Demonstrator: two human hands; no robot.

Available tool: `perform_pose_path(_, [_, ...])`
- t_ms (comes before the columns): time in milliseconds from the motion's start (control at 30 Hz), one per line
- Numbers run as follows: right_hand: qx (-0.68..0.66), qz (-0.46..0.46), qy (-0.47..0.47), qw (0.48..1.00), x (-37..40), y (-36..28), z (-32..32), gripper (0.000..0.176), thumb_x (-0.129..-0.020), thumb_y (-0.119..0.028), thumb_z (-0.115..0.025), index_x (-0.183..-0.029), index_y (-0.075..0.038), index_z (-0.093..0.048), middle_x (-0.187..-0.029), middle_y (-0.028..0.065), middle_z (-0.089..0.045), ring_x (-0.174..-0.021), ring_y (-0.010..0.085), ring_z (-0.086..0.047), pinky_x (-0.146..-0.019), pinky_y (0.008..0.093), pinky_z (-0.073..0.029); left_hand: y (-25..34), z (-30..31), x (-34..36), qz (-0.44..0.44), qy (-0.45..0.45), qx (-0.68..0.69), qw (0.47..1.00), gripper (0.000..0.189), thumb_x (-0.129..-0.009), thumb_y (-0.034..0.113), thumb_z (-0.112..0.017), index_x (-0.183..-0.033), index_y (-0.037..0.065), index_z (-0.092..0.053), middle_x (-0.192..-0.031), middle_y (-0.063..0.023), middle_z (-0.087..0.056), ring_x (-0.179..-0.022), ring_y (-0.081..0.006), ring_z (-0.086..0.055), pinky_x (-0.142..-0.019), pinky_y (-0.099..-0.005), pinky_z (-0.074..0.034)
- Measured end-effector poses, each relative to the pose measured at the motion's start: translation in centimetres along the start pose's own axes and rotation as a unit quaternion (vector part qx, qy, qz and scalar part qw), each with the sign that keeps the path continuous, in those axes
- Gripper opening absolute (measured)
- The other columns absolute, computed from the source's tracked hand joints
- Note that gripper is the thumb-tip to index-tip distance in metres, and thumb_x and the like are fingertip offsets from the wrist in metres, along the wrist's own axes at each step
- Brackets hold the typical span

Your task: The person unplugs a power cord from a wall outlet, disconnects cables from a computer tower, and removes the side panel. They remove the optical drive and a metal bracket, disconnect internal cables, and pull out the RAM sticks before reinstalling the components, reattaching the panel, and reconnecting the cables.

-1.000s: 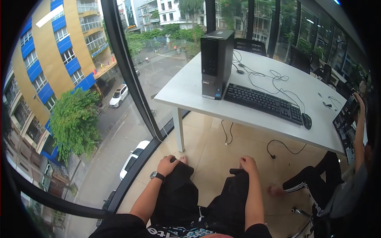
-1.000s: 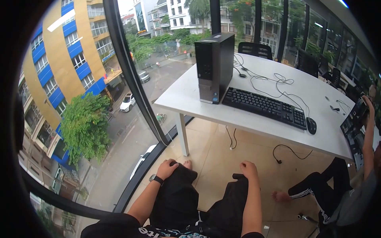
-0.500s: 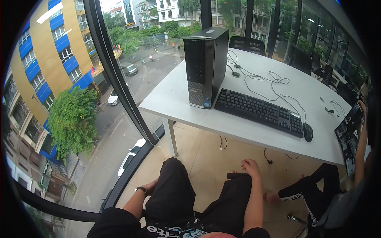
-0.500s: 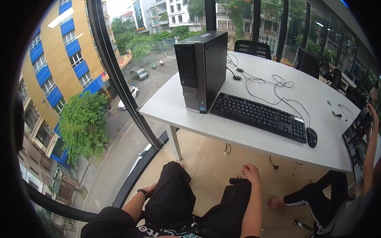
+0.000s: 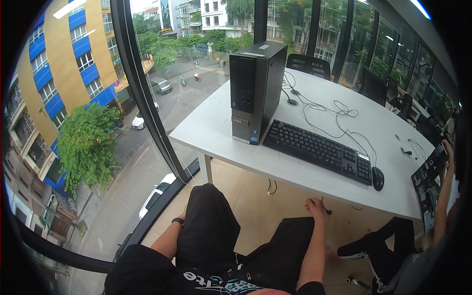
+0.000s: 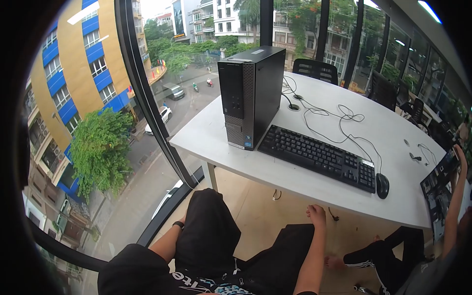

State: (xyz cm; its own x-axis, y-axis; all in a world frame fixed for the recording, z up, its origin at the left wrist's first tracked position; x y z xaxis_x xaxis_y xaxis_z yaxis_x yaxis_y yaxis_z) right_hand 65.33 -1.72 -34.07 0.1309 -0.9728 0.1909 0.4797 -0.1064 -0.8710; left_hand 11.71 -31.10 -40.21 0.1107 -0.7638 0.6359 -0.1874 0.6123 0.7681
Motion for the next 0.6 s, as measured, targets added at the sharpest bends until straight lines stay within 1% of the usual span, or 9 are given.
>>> perform_pose_path(133, [-0.017,-0.013,-0.025,0.999,-0.1,-0.1,-0.4,0.031,-0.101,-0.027,-0.06,-0.099,0.003,-0.07,-0.084,0.0091,-0.071,-0.071,0.0157,-0.067,-0.065,0.0298,-0.053,-0.7,1.0,1.1,0.004,-0.012,0.002,1.0,0.083,-0.097,0.07,-0.045,-0.124,-0.005,-0.066,-0.128,-0.0257,-0.067,-0.119,-0.0371,-0.065,-0.102,-0.052,-0.048])
perform_pose_path(200, [-0.057,-0.023,-0.051,0.997,-0.6,0.1,-0.8,0.032,-0.101,-0.028,-0.06,-0.098,0.002,-0.07,-0.084,0.0094,-0.071,-0.071,0.0162,-0.067,-0.065,0.0298,-0.054,-0.6,1.1,0.9,-0.003,-0.021,-0.005,1.0,0.082,-0.097,0.07,-0.045,-0.123,-0.005,-0.066,-0.127,-0.0259,-0.067,-0.118,-0.0373,-0.065,-0.101,-0.0519,-0.048])
perform_pose_path(233, [-0.038,-0.015,-0.048,0.998,-0.9,0.1,-1.2,0.033,-0.099,-0.029,-0.061,-0.097,0.002,-0.071,-0.083,0.0088,-0.073,-0.069,0.0158,-0.067,-0.064,0.0301,-0.054,-0.7,1.1,1.0,-0.005,-0.025,-0.006,1.0,0.082,-0.097,0.07,-0.046,-0.123,-0.005,-0.066,-0.126,-0.026,-0.067,-0.118,-0.0374,-0.065,-0.101,-0.0518,-0.048])
perform_pose_path(333, [-0.013,-0.012,-0.061,0.998,-0.9,0.1,-2.2,0.032,-0.099,-0.028,-0.061,-0.097,0.002,-0.071,-0.082,0.0085,-0.073,-0.068,0.0155,-0.067,-0.062,0.0305,-0.053,-0.8,1.0,0.8,-0.011,-0.034,-0.014,0.999,0.081,-0.096,0.069,-0.046,-0.121,-0.005,-0.067,-0.125,-0.0263,-0.068,-0.117,-0.0376,-0.066,-0.1,-0.0516,-0.049])
perform_pose_path(433, [0.004,-0.008,-0.031,0.999,-0.2,-0.5,-3.0,0.03,-0.097,-0.026,-0.062,-0.097,0.002,-0.071,-0.082,0.0093,-0.073,-0.067,0.015,-0.067,-0.062,0.0305,-0.053,-1.2,0.3,0.1,-0.021,-0.047,-0.023,0.998,0.081,-0.096,0.069,-0.047,-0.12,-0.005,-0.068,-0.123,-0.0266,-0.068,-0.115,-0.0379,-0.066,-0.099,-0.0514,-0.049])
perform_pose_path(500, [0.004,0.003,-0.014,1.0,0.1,-1.6,-3.7,0.029,-0.097,-0.026,-0.063,-0.096,0.002,-0.072,-0.082,0.0095,-0.074,-0.067,0.0147,-0.067,-0.062,0.0306,-0.053,-1.3,-0.4,-0.9,-0.028,-0.054,-0.03,0.998,0.08,-0.096,0.069,-0.048,-0.119,-0.005,-0.068,-0.123,-0.0268,-0.068,-0.115,-0.0381,-0.067,-0.099,-0.0512,-0.05])
perform_pose_path(567, [0.065,0.005,-0.029,0.997,0.6,-2.1,-4.1,0.028,-0.099,-0.023,-0.061,-0.096,0.003,-0.07,-0.081,0.0095,-0.071,-0.068,0.0157,-0.067,-0.063,0.0309,-0.054,-1.8,-1.0,-3.1,-0.034,-0.062,-0.04,0.997,0.08,-0.096,0.068,-0.048,-0.118,-0.005,-0.069,-0.122,-0.027,-0.069,-0.114,-0.0382,-0.067,-0.098,-0.0511,-0.05])
perform_pose_path(600, [0.074,0.01,-0.027,0.997,0.8,-2.5,-4.2,0.028,-0.099,-0.023,-0.061,-0.096,0.003,-0.07,-0.081,0.0095,-0.071,-0.068,0.0157,-0.067,-0.063,0.0309,-0.054,-2.4,-1.3,-4.3,-0.039,-0.065,-0.045,0.996,0.079,-0.096,0.068,-0.048,-0.117,-0.006,-0.069,-0.121,-0.027,-0.069,-0.113,-0.0383,-0.067,-0.098,-0.051,-0.05])
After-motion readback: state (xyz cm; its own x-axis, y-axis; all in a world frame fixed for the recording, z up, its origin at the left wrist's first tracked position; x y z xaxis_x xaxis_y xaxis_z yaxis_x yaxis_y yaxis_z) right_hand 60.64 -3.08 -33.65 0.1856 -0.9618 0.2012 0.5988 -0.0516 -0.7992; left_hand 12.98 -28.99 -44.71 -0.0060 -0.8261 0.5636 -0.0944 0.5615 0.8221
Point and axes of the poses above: each hand's wrist, its own x-axis away from the middle knuckle, its own z-axis out of the back of the hand, y = z × x, the point moved 5 cm from there along -x, towards the middle knuckle
